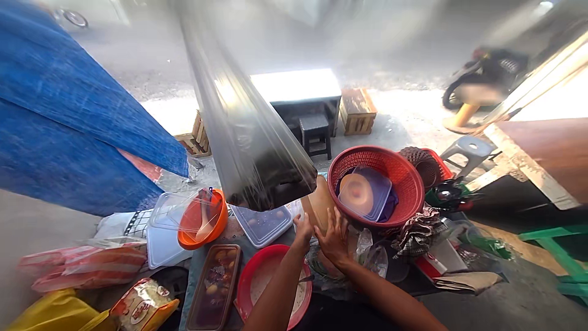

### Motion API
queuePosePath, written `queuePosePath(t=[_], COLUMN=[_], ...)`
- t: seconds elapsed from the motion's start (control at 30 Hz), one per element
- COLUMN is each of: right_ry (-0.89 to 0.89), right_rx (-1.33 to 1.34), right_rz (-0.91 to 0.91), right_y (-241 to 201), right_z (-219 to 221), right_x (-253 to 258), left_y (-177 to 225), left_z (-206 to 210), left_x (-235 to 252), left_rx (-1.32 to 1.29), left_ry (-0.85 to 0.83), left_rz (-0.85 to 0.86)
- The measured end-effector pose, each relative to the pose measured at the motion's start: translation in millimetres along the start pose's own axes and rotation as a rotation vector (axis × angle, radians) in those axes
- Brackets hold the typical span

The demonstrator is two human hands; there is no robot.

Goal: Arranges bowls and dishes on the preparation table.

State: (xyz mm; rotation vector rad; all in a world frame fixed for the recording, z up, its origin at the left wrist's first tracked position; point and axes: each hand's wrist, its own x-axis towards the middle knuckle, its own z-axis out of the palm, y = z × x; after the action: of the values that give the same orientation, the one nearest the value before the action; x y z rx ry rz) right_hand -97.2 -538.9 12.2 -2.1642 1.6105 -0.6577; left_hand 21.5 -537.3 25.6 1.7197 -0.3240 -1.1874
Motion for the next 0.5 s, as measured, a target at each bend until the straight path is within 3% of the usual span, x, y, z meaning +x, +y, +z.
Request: queuePosePath(t=[0.17,0.27,0.5], right_ry=[0.095,0.149,0.195], right_rx=[0.142,0.208,0.548], right_rz=[-0.040,-0.046,-0.064], right_y=[-10,-13,-16], right_z=[-10,-24,-69], right_x=[-29,-34,-24], left_y=[3,0,5], left_z=[-4,-11,-15], left_x=[5,11,2], left_rx=[-0.133,-0.185,-0.012], left_ry=[0.091,0.055,-0.035], left_rz=[-0.031,-0.002,0.100])
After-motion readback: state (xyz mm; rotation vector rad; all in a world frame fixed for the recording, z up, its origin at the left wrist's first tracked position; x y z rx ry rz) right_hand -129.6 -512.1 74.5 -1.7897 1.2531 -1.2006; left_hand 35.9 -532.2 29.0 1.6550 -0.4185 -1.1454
